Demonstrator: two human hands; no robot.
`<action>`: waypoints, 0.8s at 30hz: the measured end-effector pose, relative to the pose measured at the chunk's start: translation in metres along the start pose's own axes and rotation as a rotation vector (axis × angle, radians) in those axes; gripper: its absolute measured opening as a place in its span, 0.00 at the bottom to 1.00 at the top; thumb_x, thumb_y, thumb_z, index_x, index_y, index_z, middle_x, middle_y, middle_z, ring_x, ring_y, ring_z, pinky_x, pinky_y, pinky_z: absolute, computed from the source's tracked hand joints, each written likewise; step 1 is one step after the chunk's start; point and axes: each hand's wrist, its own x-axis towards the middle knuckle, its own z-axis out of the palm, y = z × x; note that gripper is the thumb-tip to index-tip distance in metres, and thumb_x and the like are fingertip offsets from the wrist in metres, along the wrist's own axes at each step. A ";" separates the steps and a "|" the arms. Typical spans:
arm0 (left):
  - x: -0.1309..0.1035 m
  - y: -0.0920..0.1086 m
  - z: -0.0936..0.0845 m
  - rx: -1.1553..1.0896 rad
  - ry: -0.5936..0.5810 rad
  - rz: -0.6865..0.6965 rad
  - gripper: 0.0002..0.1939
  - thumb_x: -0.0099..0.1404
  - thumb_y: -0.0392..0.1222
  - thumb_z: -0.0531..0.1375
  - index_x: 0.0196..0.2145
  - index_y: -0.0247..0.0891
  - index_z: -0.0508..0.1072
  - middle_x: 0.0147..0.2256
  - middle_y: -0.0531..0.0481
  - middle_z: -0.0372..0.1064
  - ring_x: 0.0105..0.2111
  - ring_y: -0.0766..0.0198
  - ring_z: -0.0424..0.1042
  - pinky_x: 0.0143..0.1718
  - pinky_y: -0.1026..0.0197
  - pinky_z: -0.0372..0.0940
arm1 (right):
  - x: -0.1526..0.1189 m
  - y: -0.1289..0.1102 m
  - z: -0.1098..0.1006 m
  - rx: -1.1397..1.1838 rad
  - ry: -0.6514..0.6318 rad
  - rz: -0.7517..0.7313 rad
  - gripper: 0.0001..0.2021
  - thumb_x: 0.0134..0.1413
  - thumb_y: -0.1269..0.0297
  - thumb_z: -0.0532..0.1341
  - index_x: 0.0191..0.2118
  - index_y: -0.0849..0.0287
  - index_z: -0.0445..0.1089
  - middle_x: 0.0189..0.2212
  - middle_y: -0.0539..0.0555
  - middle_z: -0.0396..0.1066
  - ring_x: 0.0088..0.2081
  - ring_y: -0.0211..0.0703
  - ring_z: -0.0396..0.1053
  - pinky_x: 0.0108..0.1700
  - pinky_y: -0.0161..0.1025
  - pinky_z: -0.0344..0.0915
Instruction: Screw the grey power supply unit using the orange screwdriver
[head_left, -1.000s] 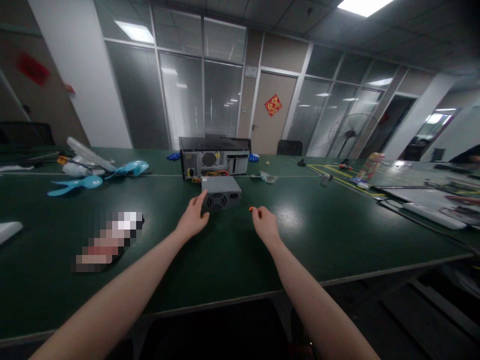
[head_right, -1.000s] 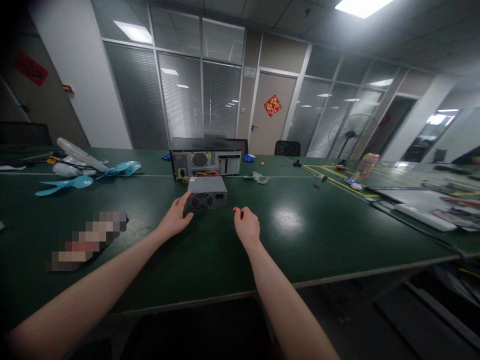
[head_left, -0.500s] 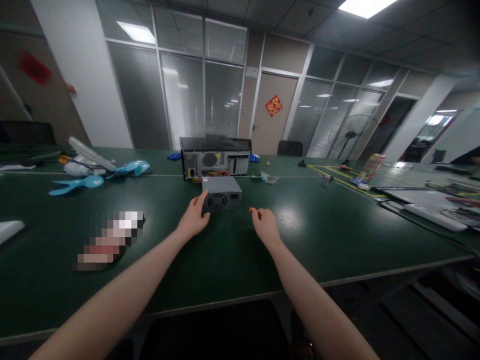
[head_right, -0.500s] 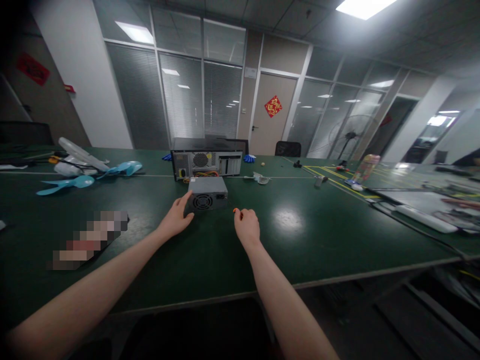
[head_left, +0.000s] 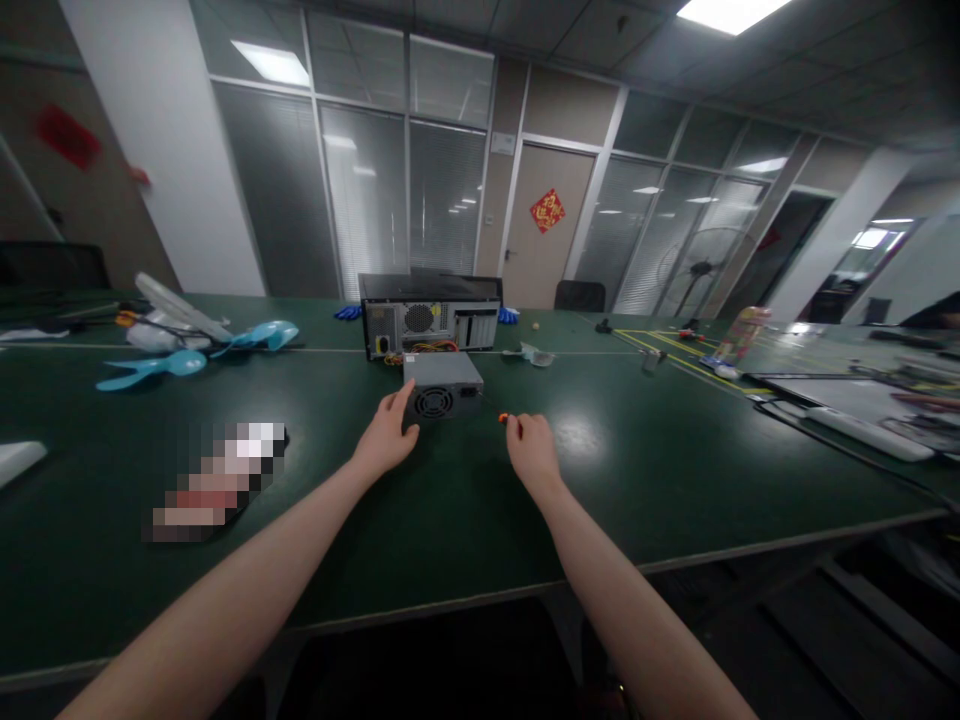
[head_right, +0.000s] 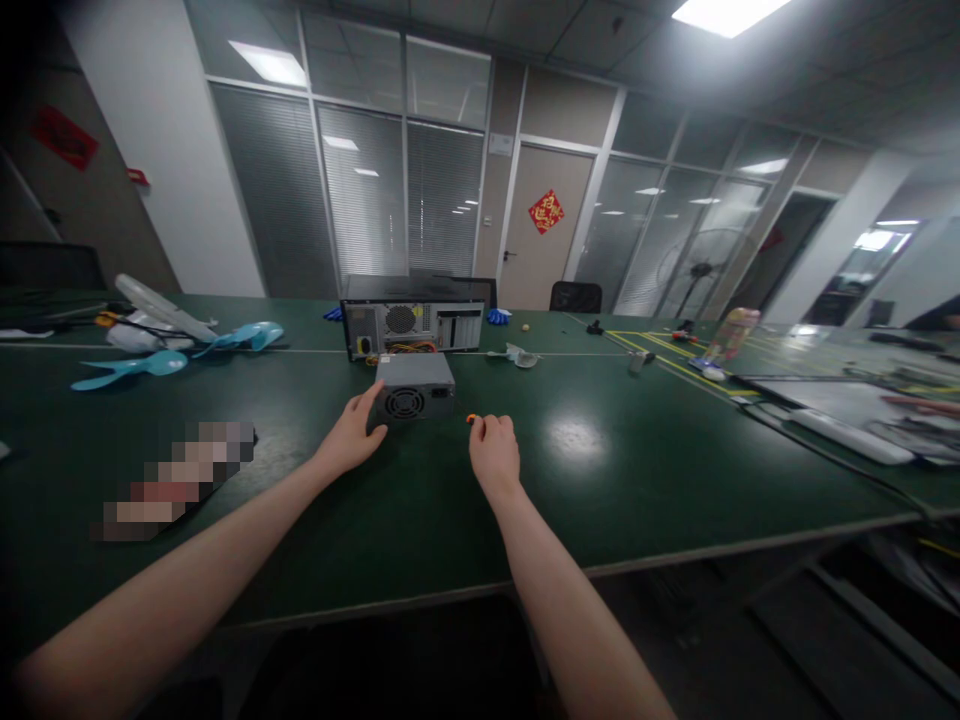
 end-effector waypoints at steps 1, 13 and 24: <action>0.000 0.000 0.000 0.001 -0.002 0.001 0.36 0.57 0.42 0.54 0.60 0.46 0.43 0.55 0.42 0.49 0.52 0.54 0.58 0.51 0.51 0.56 | -0.001 0.000 0.000 -0.012 0.014 -0.002 0.15 0.58 0.59 0.47 0.30 0.60 0.66 0.35 0.56 0.62 0.31 0.38 0.64 0.34 0.35 0.58; 0.000 -0.002 0.000 0.002 -0.018 -0.016 0.35 0.57 0.43 0.54 0.60 0.46 0.43 0.55 0.41 0.48 0.52 0.54 0.59 0.50 0.50 0.56 | -0.008 -0.013 -0.018 -0.154 0.134 -0.170 0.05 0.53 0.67 0.54 0.36 0.55 0.64 0.40 0.54 0.59 0.41 0.42 0.59 0.33 0.35 0.57; 0.000 -0.003 0.001 -0.005 0.005 0.019 0.36 0.57 0.42 0.54 0.60 0.47 0.42 0.55 0.42 0.48 0.53 0.54 0.57 0.51 0.51 0.56 | -0.003 -0.007 -0.009 -0.183 0.009 0.004 0.18 0.61 0.55 0.42 0.34 0.57 0.65 0.30 0.53 0.66 0.30 0.38 0.65 0.30 0.35 0.54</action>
